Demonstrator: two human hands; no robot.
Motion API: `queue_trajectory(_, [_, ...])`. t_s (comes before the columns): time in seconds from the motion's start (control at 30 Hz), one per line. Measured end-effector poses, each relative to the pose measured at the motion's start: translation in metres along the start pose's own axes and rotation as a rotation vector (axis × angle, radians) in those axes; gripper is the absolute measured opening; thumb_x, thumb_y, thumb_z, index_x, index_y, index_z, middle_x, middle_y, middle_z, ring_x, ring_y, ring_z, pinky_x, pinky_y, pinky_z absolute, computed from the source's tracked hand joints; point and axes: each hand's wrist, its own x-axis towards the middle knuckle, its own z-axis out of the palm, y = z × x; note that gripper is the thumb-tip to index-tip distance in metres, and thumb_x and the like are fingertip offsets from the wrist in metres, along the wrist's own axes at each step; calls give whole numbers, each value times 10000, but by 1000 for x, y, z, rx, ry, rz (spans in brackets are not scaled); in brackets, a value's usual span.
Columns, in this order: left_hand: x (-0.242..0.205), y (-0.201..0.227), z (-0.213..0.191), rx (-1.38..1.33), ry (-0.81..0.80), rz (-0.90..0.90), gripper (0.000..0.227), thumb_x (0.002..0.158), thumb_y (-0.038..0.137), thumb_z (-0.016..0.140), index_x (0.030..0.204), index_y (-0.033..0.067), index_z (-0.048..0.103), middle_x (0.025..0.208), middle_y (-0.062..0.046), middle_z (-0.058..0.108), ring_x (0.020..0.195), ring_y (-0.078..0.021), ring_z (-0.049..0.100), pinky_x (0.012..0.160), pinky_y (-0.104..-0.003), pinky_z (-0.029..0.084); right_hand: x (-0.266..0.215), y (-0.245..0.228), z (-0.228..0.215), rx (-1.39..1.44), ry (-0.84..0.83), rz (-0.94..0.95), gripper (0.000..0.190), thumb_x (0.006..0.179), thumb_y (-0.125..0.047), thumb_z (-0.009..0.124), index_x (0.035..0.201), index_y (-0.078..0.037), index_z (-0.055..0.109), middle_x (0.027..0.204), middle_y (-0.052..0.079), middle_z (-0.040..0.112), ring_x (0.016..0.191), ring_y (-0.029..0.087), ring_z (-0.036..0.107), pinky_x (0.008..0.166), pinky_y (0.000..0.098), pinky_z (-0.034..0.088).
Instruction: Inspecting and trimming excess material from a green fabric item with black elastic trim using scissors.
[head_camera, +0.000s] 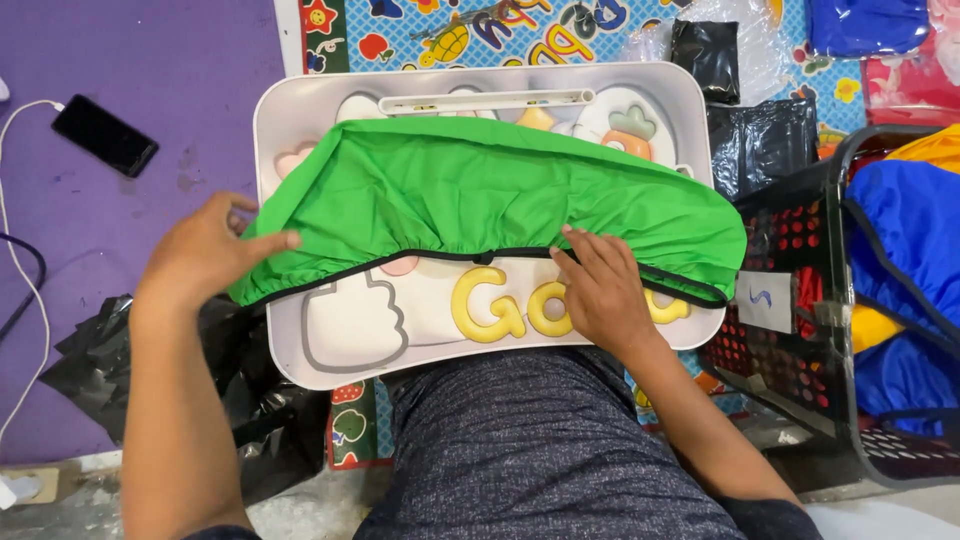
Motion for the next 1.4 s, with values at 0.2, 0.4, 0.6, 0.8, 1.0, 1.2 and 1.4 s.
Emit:
queue_trajectory(0.2, [-31, -59, 43, -306, 219, 158, 240, 921, 48, 721, 1160, 24, 724, 760, -80, 623, 641, -198, 506, 623, -326, 419, 17, 4, 17, -17, -108, -62, 353, 870, -60, 671, 1220, -18, 701, 1382, 132, 651, 1150, 292, 607, 991, 413, 446])
queue_trajectory(0.4, [-16, -68, 69, -1076, 365, 77, 167, 1039, 116, 631, 1163, 30, 701, 1020, 14, 674, 888, -35, 584, 835, -143, 479, 66, 14, -2, 12, 216, -27, 210, 824, 101, 723, 1011, 7, 715, 1065, 132, 692, 887, 318, 621, 801, 403, 508])
queue_trajectory(0.6, [-23, -63, 59, -1248, 349, -7, 364, 1064, 389, 639, 1120, 33, 692, 1027, 1, 687, 891, -39, 631, 837, -159, 526, 116, 100, 55, 20, -7, -49, 430, 773, -74, 869, 1162, -55, 685, 1173, 97, 611, 1055, 316, 579, 921, 435, 451])
queue_trajectory(0.8, [-39, -65, 48, -1323, -99, 228, 926, 717, -243, 526, 1543, 111, 305, 1310, -157, 484, 1180, -262, 520, 1010, -345, 449, 126, 137, 57, 189, -49, 282, 164, 958, -94, 717, 1104, -64, 785, 801, 96, 734, 613, 250, 592, 601, 374, 475])
queue_trajectory(1.0, [-15, -75, 70, -1020, 375, 57, 162, 1000, -20, 619, 1129, 67, 665, 1050, -1, 653, 913, -52, 573, 859, -156, 469, 127, 174, 68, 237, -141, 379, 102, 944, -127, 780, 1025, -72, 810, 678, 35, 608, 556, 167, 462, 531, 311, 394])
queue_trajectory(1.2, [-15, -47, 45, -1107, 174, -29, 347, 1074, 289, 546, 1244, 7, 657, 1163, -59, 685, 1024, -105, 640, 942, -214, 502, 135, 133, 45, 243, -37, 223, 416, 863, 51, 676, 1270, -29, 648, 992, 100, 667, 800, 242, 610, 717, 365, 513])
queue_trajectory(1.4, [13, -68, 59, -791, 304, -62, 472, 1186, 443, 496, 972, 42, 625, 807, 19, 472, 698, -80, 385, 611, -257, 363, 93, 17, 33, 171, 73, -276, 258, 852, -60, 786, 1098, -31, 714, 1144, 138, 660, 969, 319, 610, 889, 436, 484])
